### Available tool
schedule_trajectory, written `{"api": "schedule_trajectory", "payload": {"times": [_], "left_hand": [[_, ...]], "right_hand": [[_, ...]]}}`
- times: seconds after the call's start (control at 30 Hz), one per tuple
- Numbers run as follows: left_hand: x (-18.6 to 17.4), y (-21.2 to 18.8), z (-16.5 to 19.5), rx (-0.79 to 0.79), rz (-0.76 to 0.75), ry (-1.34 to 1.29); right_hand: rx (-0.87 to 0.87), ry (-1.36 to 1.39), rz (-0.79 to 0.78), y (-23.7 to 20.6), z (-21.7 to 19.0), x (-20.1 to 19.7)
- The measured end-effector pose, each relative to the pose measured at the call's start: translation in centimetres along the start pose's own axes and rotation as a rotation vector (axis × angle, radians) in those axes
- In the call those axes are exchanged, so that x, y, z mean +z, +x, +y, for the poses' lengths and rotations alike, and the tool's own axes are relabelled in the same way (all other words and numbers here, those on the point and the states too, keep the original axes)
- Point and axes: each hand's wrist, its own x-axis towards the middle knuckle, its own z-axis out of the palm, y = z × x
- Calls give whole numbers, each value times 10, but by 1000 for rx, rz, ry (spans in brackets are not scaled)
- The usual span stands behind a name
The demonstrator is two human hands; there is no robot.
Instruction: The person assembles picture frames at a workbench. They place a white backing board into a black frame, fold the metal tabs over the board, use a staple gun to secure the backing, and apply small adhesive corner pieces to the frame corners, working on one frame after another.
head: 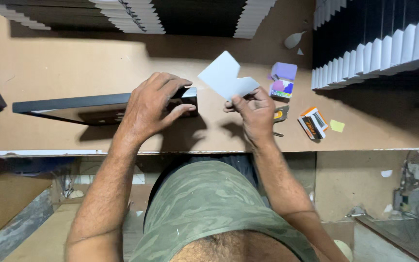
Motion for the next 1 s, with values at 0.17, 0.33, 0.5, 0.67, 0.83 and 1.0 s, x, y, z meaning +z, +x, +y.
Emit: {"api": "schedule_trajectory", "payload": {"times": [0.17,0.33,0.5,0.67,0.83,1.0], "left_hand": [[2,4,-6,6,7,-25],[17,-2,-13,-53,-1,52],[32,-11,-25,79,123,31],[36,-16,-23,-10,90,125],[30,-9,-12,-2,67,177],[23,-2,-1,33,30,133]], "right_hand": [[-95,-219,-71,4,52,21],[-191,-171,-131,7,79,25],[-198,-240,-158,12,87,20],[-190,-211,-199,12,86,18],[-155,-106,-234,17,79,21],[-224,-128,-310,20,66,17]]}}
